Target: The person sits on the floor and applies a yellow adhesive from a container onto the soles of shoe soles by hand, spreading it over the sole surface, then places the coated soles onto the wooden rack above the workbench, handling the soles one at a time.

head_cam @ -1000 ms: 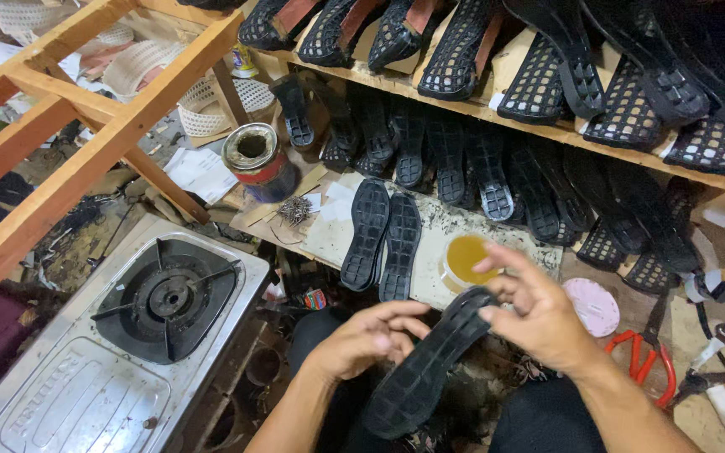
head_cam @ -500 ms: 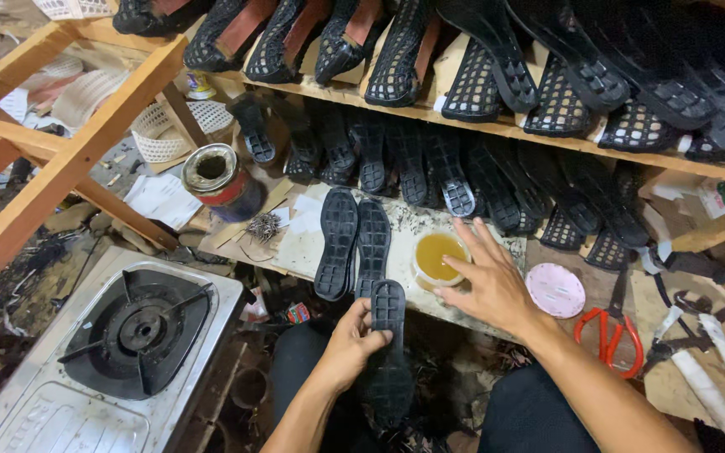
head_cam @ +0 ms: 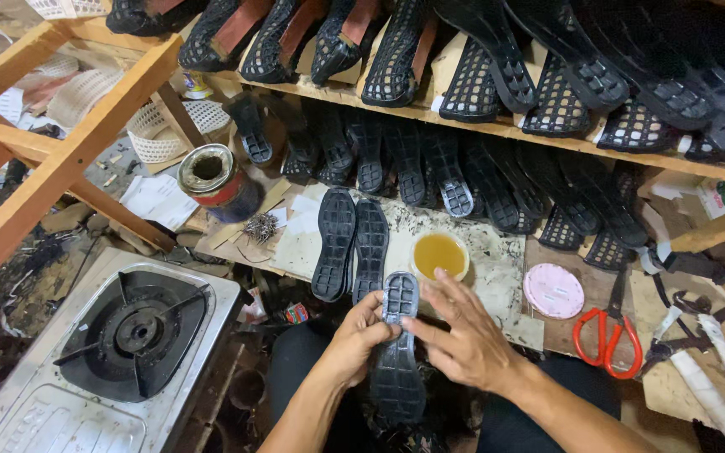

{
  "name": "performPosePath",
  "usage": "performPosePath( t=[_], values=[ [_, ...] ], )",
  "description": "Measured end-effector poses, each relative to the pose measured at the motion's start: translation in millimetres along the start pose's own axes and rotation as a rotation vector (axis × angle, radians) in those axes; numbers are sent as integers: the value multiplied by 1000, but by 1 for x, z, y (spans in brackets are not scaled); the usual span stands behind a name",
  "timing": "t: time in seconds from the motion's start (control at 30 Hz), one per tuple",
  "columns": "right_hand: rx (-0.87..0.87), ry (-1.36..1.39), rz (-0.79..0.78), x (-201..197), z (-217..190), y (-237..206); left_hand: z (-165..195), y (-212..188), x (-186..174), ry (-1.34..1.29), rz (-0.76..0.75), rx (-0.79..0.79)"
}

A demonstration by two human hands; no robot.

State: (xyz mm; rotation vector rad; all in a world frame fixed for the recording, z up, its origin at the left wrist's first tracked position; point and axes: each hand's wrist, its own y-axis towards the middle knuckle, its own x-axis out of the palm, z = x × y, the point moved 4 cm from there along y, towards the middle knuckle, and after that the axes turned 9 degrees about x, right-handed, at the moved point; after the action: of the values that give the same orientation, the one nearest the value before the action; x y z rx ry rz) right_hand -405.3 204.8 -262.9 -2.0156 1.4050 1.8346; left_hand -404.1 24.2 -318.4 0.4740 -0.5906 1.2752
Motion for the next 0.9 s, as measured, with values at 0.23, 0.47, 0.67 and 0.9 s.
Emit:
performPosePath(
  t=[0.23, 0.47, 0.67, 0.9],
  values=[
    [53, -40, 74, -31, 20, 18, 3, -9, 9, 65, -144, -11],
    [164, 145, 31, -13, 4, 7, 0, -8, 9, 114, -102, 77],
    [327, 587, -102, 5, -1, -21, 4, 1, -5, 74, 71, 133],
    [559, 936, -69, 8, 4, -13, 4, -20, 10, 196, -119, -21]
  ],
)
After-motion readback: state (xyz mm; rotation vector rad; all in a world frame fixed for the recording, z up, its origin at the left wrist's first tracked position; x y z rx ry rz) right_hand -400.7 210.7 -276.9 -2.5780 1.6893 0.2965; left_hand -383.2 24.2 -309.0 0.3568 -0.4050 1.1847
